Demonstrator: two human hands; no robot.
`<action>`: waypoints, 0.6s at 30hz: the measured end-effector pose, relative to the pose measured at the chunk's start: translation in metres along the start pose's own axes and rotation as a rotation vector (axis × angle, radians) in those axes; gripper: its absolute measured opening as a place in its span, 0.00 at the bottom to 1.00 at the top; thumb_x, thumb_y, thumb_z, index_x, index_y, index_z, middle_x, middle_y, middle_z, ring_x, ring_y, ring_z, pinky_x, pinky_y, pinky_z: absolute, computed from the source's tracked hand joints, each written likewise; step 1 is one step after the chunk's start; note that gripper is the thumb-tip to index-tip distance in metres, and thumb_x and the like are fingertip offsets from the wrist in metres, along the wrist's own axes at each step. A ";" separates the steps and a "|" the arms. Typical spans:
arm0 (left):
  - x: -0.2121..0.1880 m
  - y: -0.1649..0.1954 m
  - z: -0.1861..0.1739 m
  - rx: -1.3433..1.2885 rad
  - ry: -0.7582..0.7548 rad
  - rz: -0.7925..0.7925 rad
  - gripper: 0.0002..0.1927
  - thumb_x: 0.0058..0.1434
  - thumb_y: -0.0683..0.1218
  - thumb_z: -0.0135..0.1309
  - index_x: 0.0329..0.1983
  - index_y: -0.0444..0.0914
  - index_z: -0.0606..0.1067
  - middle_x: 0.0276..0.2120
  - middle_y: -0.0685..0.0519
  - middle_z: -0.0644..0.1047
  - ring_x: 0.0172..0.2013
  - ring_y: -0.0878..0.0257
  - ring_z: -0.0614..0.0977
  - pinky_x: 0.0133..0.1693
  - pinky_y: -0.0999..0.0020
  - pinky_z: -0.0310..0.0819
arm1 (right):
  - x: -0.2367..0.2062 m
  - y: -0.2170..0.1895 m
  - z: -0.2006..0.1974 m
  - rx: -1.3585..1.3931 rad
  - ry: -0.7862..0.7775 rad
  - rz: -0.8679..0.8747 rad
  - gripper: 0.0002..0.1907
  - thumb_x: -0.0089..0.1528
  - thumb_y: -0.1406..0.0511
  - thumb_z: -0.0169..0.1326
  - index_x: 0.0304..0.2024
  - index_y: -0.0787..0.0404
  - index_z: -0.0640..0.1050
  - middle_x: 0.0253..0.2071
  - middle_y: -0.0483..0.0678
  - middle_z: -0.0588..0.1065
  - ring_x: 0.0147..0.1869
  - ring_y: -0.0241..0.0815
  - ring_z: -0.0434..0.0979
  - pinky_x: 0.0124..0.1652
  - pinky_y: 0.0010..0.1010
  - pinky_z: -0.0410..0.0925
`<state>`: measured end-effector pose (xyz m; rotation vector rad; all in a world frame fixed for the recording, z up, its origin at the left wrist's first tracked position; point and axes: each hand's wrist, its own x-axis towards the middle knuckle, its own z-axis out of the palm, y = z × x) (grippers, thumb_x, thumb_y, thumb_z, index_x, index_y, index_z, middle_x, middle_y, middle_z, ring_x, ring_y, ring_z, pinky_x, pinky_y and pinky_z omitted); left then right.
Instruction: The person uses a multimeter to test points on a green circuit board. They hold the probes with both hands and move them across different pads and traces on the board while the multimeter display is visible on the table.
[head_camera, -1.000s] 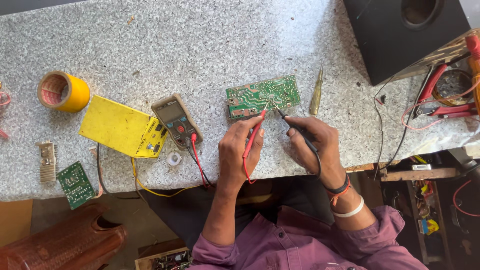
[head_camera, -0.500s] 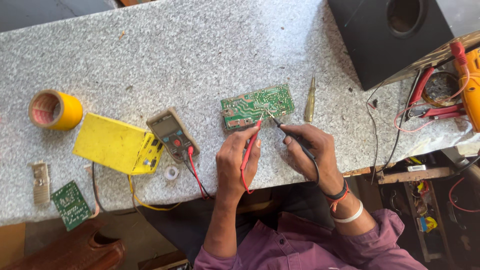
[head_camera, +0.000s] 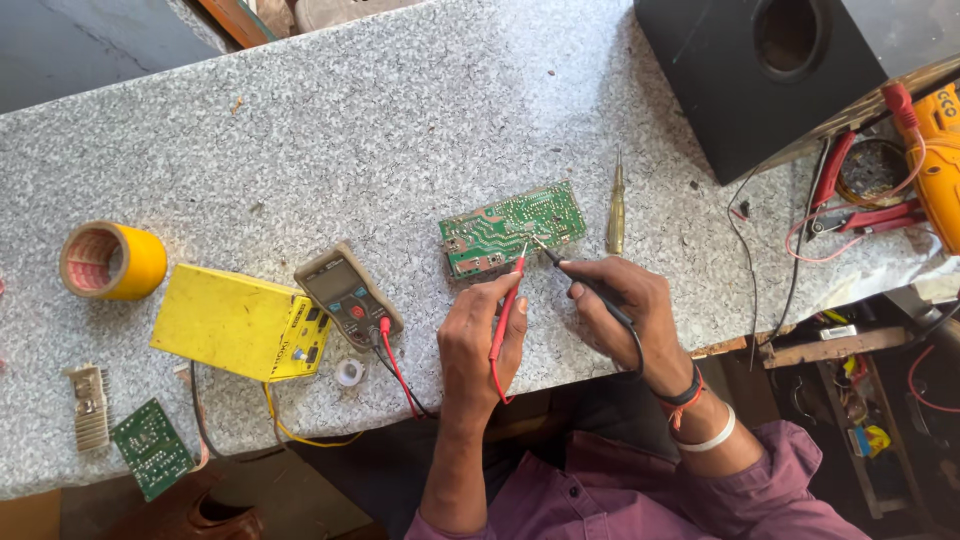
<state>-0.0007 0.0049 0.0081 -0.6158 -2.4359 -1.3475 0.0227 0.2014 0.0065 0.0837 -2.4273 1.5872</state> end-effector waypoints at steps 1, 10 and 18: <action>-0.001 0.000 -0.001 0.000 0.002 0.003 0.13 0.66 0.41 0.58 0.53 0.36 0.75 0.44 0.45 0.81 0.44 0.48 0.84 0.45 0.55 0.78 | -0.001 -0.001 0.000 0.007 -0.003 0.001 0.14 0.62 0.68 0.56 0.50 0.63 0.81 0.33 0.49 0.80 0.34 0.36 0.79 0.36 0.27 0.70; 0.001 0.001 0.001 -0.004 -0.010 -0.006 0.14 0.65 0.41 0.59 0.53 0.36 0.76 0.43 0.46 0.81 0.43 0.50 0.84 0.45 0.56 0.78 | -0.001 0.000 0.001 -0.010 -0.004 0.045 0.14 0.62 0.68 0.57 0.50 0.64 0.82 0.32 0.50 0.79 0.33 0.36 0.78 0.35 0.28 0.69; 0.001 0.000 0.001 0.003 0.000 0.001 0.13 0.66 0.41 0.59 0.53 0.37 0.76 0.43 0.47 0.81 0.43 0.51 0.84 0.45 0.57 0.79 | 0.001 0.001 0.000 0.001 -0.003 -0.012 0.13 0.62 0.68 0.57 0.50 0.63 0.82 0.34 0.50 0.79 0.34 0.36 0.79 0.37 0.27 0.70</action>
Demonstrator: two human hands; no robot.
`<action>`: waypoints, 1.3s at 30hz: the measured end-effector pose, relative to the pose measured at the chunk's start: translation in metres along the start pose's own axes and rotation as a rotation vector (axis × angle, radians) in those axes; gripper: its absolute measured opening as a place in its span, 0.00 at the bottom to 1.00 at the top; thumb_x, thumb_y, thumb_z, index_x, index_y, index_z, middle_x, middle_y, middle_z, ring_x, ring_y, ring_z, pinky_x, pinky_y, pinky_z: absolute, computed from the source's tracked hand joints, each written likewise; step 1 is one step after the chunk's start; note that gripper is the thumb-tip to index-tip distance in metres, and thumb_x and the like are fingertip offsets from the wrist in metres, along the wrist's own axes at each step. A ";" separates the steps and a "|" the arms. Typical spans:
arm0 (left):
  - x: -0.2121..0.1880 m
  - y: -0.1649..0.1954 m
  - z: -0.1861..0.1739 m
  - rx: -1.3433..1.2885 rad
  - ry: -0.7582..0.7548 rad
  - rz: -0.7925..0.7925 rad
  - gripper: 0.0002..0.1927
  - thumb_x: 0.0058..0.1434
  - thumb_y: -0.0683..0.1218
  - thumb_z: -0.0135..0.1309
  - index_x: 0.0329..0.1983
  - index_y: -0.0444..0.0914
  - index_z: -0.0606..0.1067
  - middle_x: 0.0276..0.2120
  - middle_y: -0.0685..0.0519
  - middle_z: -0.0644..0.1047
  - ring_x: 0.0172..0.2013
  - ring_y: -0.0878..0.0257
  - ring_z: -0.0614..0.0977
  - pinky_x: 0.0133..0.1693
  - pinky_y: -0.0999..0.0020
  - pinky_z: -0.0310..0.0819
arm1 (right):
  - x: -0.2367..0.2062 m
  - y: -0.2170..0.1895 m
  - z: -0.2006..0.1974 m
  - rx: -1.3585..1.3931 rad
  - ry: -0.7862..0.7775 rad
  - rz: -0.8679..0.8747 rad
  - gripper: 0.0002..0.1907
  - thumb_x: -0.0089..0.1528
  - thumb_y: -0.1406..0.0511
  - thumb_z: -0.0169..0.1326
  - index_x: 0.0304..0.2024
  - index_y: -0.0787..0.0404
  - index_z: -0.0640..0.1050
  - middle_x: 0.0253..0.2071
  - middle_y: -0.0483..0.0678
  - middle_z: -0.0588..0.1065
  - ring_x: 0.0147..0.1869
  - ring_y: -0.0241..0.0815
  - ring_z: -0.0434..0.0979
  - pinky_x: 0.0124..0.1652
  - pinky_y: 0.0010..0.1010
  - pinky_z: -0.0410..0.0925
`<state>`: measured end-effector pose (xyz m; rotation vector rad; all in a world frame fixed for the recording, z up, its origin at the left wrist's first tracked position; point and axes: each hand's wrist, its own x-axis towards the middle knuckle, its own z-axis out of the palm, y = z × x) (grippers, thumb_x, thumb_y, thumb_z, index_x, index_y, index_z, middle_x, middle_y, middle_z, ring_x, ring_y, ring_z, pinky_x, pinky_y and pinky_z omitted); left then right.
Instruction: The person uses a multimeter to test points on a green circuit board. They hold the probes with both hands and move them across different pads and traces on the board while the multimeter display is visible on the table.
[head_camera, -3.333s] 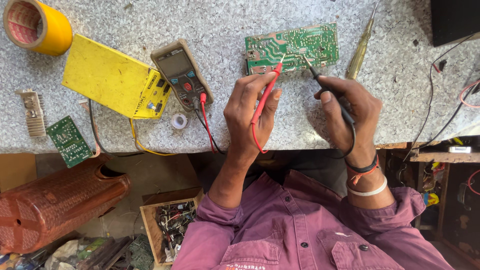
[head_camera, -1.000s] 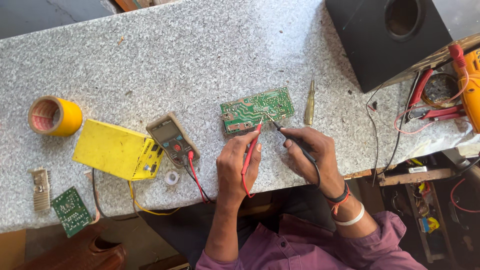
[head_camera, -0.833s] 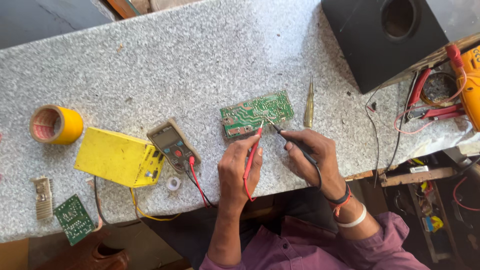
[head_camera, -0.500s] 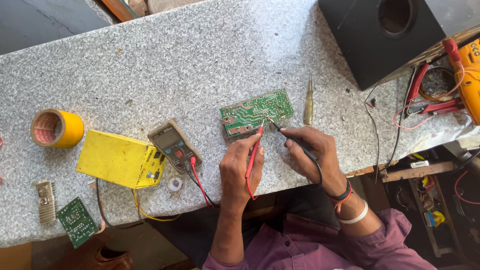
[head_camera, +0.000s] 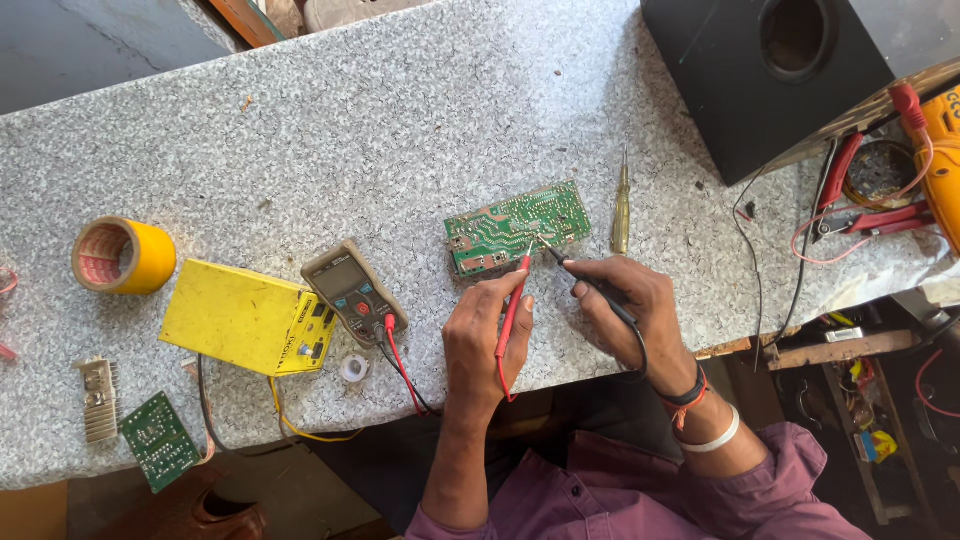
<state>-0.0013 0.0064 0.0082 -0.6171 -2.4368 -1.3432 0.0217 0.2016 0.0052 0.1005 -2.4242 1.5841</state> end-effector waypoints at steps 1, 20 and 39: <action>0.000 0.000 0.000 0.004 0.002 0.004 0.14 0.66 0.41 0.59 0.54 0.37 0.76 0.43 0.46 0.81 0.43 0.51 0.84 0.45 0.57 0.79 | 0.000 0.000 0.000 -0.015 0.000 -0.009 0.13 0.62 0.68 0.57 0.50 0.63 0.82 0.34 0.50 0.79 0.34 0.36 0.79 0.37 0.27 0.70; 0.000 -0.002 0.000 0.009 0.003 0.027 0.13 0.66 0.41 0.59 0.53 0.36 0.75 0.44 0.46 0.81 0.45 0.50 0.84 0.46 0.56 0.79 | 0.000 -0.001 0.001 0.016 -0.007 0.007 0.14 0.63 0.68 0.57 0.50 0.64 0.81 0.33 0.49 0.79 0.32 0.34 0.77 0.34 0.26 0.69; 0.000 0.000 0.000 0.016 -0.019 0.017 0.15 0.64 0.41 0.59 0.53 0.36 0.75 0.44 0.46 0.81 0.45 0.49 0.84 0.46 0.56 0.79 | 0.000 0.000 0.000 0.011 -0.021 0.055 0.14 0.62 0.68 0.57 0.50 0.64 0.82 0.33 0.50 0.80 0.31 0.36 0.78 0.33 0.28 0.69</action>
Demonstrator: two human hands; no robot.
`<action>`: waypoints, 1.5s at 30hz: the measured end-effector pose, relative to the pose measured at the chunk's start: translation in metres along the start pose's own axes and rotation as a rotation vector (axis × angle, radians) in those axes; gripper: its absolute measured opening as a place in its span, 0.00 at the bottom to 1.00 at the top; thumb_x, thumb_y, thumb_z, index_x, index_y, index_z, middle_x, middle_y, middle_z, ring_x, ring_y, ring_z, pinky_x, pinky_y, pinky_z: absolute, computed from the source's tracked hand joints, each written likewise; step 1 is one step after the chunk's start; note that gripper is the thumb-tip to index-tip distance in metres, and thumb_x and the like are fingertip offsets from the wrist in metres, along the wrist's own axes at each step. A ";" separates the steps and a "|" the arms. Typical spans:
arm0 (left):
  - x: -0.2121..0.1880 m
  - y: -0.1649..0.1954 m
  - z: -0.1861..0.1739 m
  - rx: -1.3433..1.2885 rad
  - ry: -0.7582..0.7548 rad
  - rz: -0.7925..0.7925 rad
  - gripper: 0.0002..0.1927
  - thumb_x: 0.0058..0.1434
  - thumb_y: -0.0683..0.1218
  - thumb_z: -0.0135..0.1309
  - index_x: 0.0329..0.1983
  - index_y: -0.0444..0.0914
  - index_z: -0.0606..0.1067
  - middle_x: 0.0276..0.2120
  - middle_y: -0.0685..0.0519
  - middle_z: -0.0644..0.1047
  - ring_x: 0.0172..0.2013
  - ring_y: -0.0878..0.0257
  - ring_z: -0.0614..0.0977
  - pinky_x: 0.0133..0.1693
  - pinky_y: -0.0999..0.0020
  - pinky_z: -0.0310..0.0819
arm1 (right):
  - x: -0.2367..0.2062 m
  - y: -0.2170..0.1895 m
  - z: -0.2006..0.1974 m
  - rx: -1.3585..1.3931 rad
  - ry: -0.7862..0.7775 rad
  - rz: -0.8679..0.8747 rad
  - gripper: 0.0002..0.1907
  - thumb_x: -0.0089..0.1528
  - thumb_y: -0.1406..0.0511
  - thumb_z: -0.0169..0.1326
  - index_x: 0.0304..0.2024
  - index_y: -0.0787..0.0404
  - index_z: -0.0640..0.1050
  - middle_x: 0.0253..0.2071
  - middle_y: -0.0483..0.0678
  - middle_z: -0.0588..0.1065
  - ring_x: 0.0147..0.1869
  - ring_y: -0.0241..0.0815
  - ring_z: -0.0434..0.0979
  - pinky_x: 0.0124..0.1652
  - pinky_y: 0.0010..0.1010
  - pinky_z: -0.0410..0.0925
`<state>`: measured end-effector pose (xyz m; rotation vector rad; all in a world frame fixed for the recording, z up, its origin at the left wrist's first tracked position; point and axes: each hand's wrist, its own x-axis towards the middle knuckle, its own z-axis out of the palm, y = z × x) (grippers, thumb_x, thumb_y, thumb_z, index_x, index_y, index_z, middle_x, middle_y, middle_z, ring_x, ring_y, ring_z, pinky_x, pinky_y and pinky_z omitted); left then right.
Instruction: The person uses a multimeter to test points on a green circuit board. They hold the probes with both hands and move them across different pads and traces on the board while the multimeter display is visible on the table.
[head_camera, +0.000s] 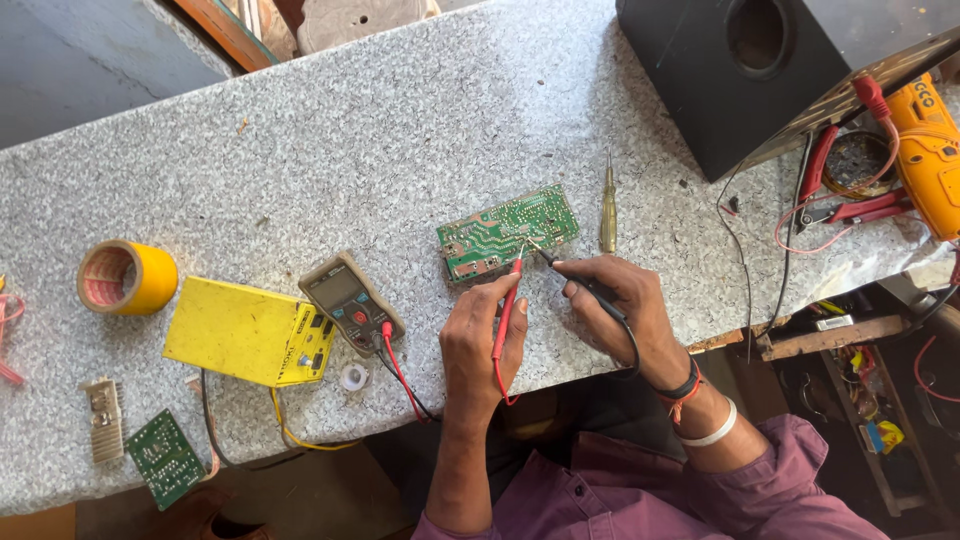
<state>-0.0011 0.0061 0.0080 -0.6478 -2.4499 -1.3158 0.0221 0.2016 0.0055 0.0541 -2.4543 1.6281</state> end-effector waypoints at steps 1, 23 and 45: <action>0.000 0.001 0.000 0.003 -0.002 0.001 0.15 0.64 0.41 0.59 0.53 0.36 0.75 0.44 0.46 0.81 0.44 0.49 0.84 0.45 0.56 0.79 | 0.000 0.000 0.000 0.008 -0.002 -0.020 0.14 0.62 0.67 0.57 0.50 0.64 0.81 0.34 0.50 0.80 0.32 0.35 0.78 0.34 0.27 0.70; 0.001 0.000 -0.001 0.029 -0.063 -0.014 0.17 0.66 0.43 0.59 0.57 0.36 0.74 0.45 0.45 0.80 0.44 0.49 0.83 0.46 0.55 0.78 | 0.000 0.002 -0.001 -0.037 0.002 -0.091 0.14 0.63 0.67 0.56 0.50 0.64 0.81 0.37 0.52 0.80 0.37 0.41 0.81 0.38 0.30 0.71; -0.001 -0.002 0.002 0.051 -0.024 -0.083 0.24 0.66 0.40 0.57 0.66 0.37 0.71 0.54 0.42 0.78 0.54 0.45 0.81 0.53 0.53 0.77 | 0.002 0.001 -0.001 -0.037 -0.004 -0.097 0.14 0.63 0.67 0.57 0.50 0.63 0.81 0.36 0.51 0.79 0.35 0.41 0.80 0.36 0.30 0.71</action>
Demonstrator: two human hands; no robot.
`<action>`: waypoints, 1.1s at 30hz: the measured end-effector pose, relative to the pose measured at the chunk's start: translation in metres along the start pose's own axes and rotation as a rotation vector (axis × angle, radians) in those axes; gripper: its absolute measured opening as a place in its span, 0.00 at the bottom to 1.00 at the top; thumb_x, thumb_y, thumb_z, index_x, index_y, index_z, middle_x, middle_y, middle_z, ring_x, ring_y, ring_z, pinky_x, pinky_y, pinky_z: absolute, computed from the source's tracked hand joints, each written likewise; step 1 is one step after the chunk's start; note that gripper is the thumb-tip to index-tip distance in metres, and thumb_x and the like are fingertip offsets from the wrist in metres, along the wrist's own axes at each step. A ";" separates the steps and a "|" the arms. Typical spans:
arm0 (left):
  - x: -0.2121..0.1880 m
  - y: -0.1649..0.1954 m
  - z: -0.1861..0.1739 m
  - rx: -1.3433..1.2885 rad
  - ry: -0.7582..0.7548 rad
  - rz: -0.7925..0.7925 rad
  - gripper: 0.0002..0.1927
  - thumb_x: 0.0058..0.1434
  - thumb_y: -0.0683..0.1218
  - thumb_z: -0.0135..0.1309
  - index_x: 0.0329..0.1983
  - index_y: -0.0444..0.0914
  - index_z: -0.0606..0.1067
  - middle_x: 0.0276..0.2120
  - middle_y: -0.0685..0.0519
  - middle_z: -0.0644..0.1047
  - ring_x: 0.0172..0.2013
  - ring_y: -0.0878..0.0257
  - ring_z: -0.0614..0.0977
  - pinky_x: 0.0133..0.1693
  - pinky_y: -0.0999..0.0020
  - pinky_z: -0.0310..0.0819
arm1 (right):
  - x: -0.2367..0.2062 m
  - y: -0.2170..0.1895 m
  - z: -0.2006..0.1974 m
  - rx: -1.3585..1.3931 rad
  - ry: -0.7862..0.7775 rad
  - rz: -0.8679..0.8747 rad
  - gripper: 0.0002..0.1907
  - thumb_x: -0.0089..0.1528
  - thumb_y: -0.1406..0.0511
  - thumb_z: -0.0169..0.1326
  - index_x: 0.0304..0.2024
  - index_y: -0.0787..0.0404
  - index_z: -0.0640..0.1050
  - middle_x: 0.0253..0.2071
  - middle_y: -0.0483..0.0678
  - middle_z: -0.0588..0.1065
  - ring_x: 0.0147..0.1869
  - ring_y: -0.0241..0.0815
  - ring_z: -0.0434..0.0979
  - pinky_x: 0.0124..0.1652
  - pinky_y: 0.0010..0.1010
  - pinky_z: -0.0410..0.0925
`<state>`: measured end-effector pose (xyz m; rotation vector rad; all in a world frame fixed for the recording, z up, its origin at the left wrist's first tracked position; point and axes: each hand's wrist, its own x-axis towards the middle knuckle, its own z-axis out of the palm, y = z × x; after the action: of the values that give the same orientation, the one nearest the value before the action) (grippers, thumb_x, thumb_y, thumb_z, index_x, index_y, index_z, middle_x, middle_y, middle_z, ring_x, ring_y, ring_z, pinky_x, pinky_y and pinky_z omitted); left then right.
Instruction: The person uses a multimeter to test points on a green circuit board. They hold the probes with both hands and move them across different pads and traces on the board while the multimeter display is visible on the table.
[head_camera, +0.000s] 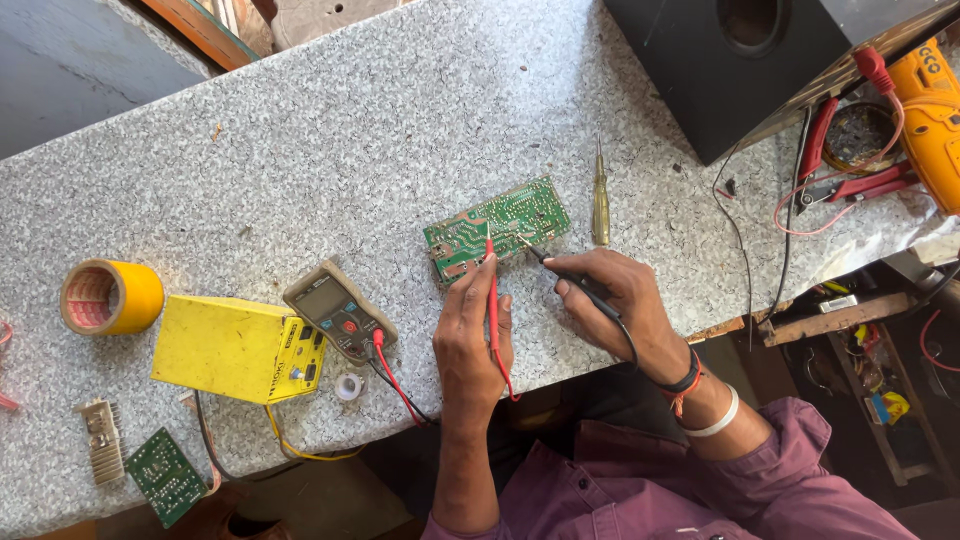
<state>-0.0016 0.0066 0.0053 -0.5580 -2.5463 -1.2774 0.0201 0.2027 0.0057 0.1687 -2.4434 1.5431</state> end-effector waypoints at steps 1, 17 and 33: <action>-0.001 0.000 0.000 0.002 -0.002 -0.002 0.24 0.66 0.40 0.56 0.66 0.36 0.71 0.54 0.41 0.78 0.55 0.45 0.81 0.53 0.53 0.77 | 0.000 0.000 0.000 0.000 0.003 -0.018 0.14 0.63 0.67 0.56 0.50 0.63 0.81 0.37 0.51 0.79 0.36 0.41 0.81 0.37 0.30 0.71; 0.002 0.000 -0.001 -0.048 -0.002 0.051 0.19 0.71 0.43 0.53 0.64 0.36 0.71 0.53 0.42 0.79 0.54 0.45 0.81 0.55 0.54 0.77 | -0.010 0.006 0.001 0.104 0.068 0.062 0.12 0.65 0.69 0.55 0.50 0.64 0.81 0.37 0.50 0.81 0.36 0.37 0.80 0.37 0.27 0.71; -0.004 0.002 -0.009 -0.131 -0.004 0.031 0.15 0.69 0.42 0.53 0.58 0.36 0.75 0.46 0.46 0.80 0.46 0.49 0.83 0.50 0.56 0.78 | -0.016 0.015 0.003 0.149 0.072 0.128 0.12 0.66 0.70 0.50 0.47 0.69 0.81 0.36 0.50 0.79 0.40 0.36 0.79 0.41 0.26 0.71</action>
<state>0.0029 -0.0004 0.0099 -0.6249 -2.4597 -1.4415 0.0322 0.2064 -0.0129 -0.0166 -2.3244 1.7547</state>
